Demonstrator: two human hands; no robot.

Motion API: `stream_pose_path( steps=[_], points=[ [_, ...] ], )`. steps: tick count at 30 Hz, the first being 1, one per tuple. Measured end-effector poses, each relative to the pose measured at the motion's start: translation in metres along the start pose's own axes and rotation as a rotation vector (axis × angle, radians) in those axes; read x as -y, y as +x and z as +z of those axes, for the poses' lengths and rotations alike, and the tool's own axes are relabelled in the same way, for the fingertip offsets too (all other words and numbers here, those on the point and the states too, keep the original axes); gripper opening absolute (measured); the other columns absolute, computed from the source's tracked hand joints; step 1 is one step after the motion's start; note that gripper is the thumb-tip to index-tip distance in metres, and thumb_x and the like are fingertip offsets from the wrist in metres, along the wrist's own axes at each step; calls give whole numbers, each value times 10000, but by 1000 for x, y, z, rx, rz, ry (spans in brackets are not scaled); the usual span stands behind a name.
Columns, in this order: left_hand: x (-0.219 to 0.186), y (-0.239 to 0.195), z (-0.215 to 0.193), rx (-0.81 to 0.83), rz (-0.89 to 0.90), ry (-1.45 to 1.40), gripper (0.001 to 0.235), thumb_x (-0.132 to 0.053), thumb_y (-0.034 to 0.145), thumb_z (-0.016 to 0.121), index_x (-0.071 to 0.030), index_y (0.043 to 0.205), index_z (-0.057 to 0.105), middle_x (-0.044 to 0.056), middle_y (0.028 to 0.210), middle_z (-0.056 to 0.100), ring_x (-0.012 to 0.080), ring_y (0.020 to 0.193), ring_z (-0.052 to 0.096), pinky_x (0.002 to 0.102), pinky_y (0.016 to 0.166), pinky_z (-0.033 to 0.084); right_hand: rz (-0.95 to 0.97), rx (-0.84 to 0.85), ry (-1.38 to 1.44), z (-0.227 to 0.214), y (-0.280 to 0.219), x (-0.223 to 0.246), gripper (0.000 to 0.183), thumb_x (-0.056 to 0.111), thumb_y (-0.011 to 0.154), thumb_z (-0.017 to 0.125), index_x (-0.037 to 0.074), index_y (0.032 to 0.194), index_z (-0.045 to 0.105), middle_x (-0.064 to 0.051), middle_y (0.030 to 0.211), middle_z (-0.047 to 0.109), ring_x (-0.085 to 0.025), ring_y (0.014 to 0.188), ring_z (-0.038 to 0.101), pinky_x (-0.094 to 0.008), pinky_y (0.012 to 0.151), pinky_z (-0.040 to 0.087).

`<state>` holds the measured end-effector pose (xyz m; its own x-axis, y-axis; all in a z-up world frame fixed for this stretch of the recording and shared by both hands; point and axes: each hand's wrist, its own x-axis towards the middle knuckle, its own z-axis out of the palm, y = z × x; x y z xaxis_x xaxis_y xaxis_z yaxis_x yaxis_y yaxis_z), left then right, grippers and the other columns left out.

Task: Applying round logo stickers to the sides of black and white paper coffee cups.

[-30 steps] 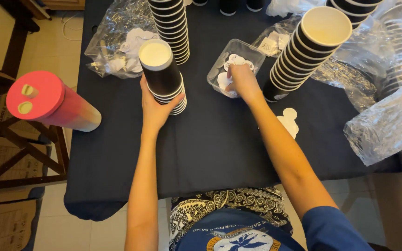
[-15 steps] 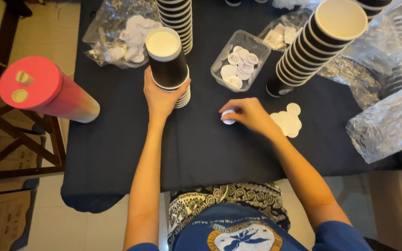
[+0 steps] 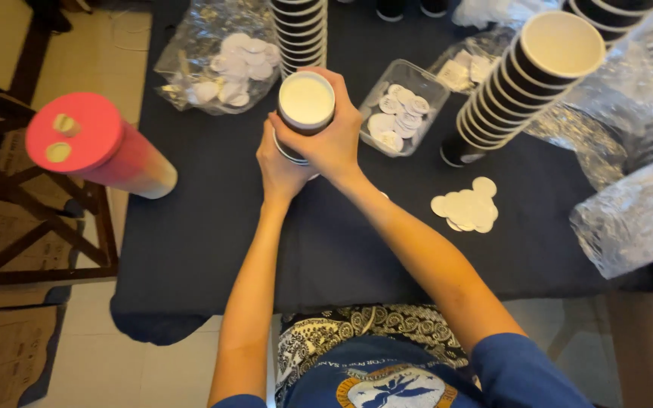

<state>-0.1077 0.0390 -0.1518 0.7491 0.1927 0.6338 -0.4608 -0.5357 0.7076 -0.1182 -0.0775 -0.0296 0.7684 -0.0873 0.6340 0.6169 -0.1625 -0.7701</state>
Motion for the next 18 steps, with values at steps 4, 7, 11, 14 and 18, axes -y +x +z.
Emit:
stream_pose_path(
  steps=[4,7,11,14,18],
  points=[
    [21,3,-4,49,-122,-31,1025,-372,590,1006,-43,1434,525,157,1200,765,377,1122,776,462,877,591,-57,65,-62,10,13,-11,606,214,770,957,145,1270,621,-22,1177,741,-174,1083,733,-298,1003,574],
    [19,12,-5,79,-148,-31,1049,-379,559,1034,-56,1427,542,122,1211,778,349,1112,784,444,873,607,-39,112,-86,12,22,-20,630,245,761,967,146,1281,626,-16,1173,756,-173,1078,741,-303,990,584],
    [14,19,-10,133,-241,-50,1077,-358,585,1021,-94,1500,518,122,1308,778,318,1228,754,421,958,600,-33,147,-71,13,30,-25,628,234,748,967,147,1278,640,-17,1167,759,-171,1088,735,-311,987,574],
    [14,21,-12,133,-228,-66,1082,-350,593,1026,-84,1509,515,135,1309,780,317,1236,754,419,963,603,-40,178,-51,14,35,-25,612,214,749,963,149,1266,642,-12,1151,755,-171,1072,729,-315,970,573],
    [-2,28,-19,169,-285,-118,978,-353,592,1024,-113,1433,586,91,1244,806,235,1194,765,374,950,603,-33,283,32,7,42,-17,558,167,756,936,146,1230,642,2,1120,724,-155,1057,697,-300,974,548]
  ],
)
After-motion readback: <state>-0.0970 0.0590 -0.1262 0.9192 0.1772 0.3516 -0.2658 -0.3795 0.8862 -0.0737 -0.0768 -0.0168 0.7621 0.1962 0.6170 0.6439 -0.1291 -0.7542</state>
